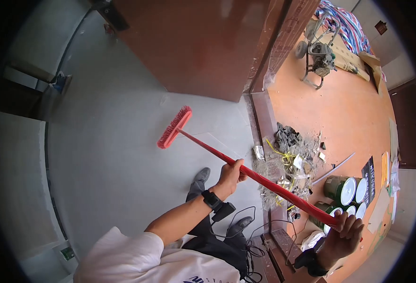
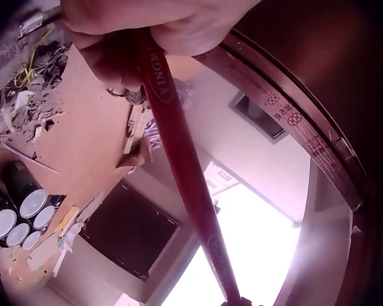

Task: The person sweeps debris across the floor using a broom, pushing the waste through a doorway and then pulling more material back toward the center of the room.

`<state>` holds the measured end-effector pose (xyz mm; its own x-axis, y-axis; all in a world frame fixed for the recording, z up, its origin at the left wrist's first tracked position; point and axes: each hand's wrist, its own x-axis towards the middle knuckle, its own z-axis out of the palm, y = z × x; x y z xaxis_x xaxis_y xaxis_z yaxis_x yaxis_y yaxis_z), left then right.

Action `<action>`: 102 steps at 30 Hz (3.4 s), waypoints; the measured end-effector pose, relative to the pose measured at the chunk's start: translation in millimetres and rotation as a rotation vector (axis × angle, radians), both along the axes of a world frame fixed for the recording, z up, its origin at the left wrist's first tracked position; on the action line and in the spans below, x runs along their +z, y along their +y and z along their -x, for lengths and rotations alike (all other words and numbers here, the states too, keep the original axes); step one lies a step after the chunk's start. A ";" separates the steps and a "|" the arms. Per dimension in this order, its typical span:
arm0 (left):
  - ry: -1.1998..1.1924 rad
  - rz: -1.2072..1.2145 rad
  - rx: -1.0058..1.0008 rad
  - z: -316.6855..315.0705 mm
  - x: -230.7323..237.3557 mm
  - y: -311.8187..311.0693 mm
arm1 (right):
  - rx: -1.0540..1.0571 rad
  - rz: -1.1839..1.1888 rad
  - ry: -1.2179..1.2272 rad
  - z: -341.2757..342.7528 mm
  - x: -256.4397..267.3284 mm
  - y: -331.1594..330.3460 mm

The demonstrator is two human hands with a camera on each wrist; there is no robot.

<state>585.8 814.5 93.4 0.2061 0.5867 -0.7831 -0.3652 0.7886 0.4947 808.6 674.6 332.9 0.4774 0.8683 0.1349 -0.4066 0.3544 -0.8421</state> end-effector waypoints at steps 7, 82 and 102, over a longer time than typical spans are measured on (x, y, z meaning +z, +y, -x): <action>0.271 0.005 0.171 197.1 -99.9 202.9 | 0.227 0.084 -0.051 193.1 -86.2 201.1; 0.099 0.731 -1.935 -30.1 -25.3 -192.4 | -2.513 0.459 0.350 383.6 64.2 -105.7; 0.486 0.016 -2.258 170.3 -282.9 -93.8 | -2.421 0.358 1.332 653.3 -207.8 37.3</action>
